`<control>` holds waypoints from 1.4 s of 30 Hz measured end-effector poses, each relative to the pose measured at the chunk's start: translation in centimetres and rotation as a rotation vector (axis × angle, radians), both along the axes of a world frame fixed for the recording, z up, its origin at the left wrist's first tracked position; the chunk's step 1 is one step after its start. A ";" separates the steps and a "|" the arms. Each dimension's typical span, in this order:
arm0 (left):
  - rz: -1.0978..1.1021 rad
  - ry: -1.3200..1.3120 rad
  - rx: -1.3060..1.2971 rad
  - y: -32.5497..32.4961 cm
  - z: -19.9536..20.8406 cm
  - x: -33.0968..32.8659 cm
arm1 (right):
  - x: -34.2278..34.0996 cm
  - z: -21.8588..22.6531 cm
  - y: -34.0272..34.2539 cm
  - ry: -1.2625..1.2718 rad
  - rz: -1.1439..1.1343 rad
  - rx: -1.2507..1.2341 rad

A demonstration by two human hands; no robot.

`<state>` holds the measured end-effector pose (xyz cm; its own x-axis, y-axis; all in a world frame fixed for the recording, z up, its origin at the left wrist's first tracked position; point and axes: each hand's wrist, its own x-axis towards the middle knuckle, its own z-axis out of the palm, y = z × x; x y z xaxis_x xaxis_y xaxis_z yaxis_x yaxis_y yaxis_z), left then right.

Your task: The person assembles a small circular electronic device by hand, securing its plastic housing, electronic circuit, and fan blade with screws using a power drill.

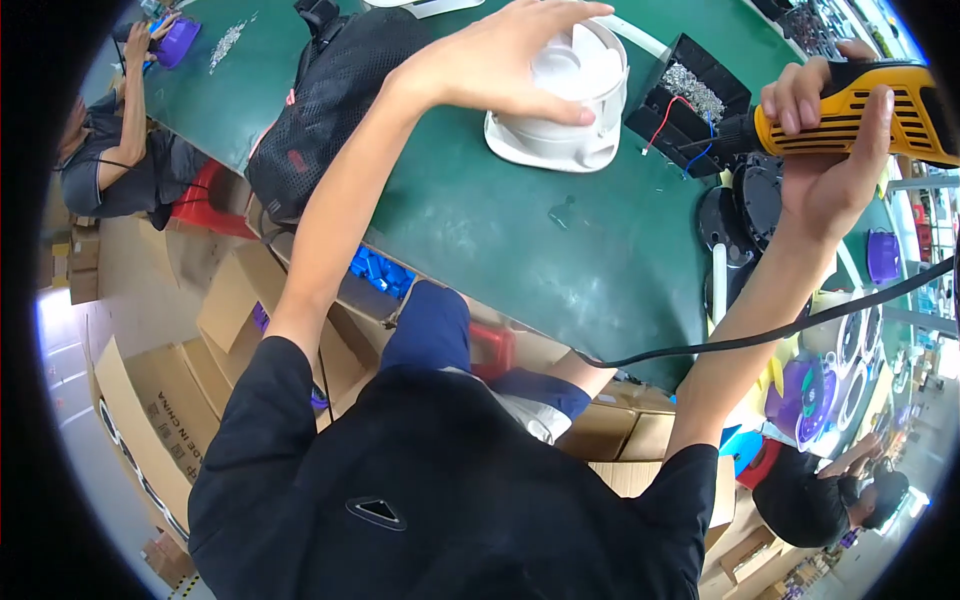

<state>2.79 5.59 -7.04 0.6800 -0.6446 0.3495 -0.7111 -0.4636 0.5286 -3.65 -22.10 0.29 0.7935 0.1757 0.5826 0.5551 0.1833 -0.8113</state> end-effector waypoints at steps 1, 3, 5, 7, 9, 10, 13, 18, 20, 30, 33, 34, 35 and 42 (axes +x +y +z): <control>0.028 -0.063 0.017 0.2 -0.2 0.0 | 0.1 -0.2 0.3 0.001 0.008 0.006; 0.037 -0.137 0.025 1.0 0.3 0.3 | 0.1 -0.4 1.0 -0.016 0.001 -0.014; 0.027 -0.218 0.022 1.0 1.0 0.4 | -0.3 -0.2 1.3 -0.032 -0.016 -0.029; 0.150 0.068 -0.012 0.8 1.5 0.5 | -0.5 -0.2 1.4 -0.045 0.001 -0.016; 0.173 0.183 -0.110 0.8 1.6 0.7 | -0.1 -0.2 0.7 -0.044 0.011 -0.009; 0.203 0.307 -0.206 1.1 1.4 0.7 | 0.0 -0.3 0.5 -0.034 0.030 0.001; 0.102 0.342 -0.365 2.2 0.1 1.9 | 0.2 -0.3 0.3 -0.066 0.017 0.006; 0.118 0.279 -0.445 2.9 -1.1 3.2 | 0.2 -0.1 0.1 -0.083 -0.001 0.007; 0.077 0.292 -0.462 2.8 -1.3 3.5 | 0.2 -0.2 -0.1 -0.093 -0.038 -0.008; 0.163 0.265 -0.554 2.9 -1.4 4.3 | 0.3 0.4 0.2 -0.130 0.021 0.022; 0.152 0.170 -0.557 2.3 1.5 6.8 | 0.5 0.7 0.7 -0.099 0.017 0.073; 0.070 0.222 -0.598 -2.4 0.0 9.4 | 0.0 -0.4 -1.6 -0.077 -0.069 0.018; 0.122 0.296 -0.537 -3.3 1.5 10.6 | -0.2 -0.2 -1.8 -0.081 -0.108 0.022; 0.241 -0.584 0.391 -7.1 4.4 17.5 | 0.0 0.8 -2.3 -0.104 -0.134 0.066</control>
<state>20.27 -1.55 -2.60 0.5922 -0.6527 0.4725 -0.6807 -0.7190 -0.1401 -3.69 -24.43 1.13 0.7424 0.0313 0.6693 0.6582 0.1527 -0.7372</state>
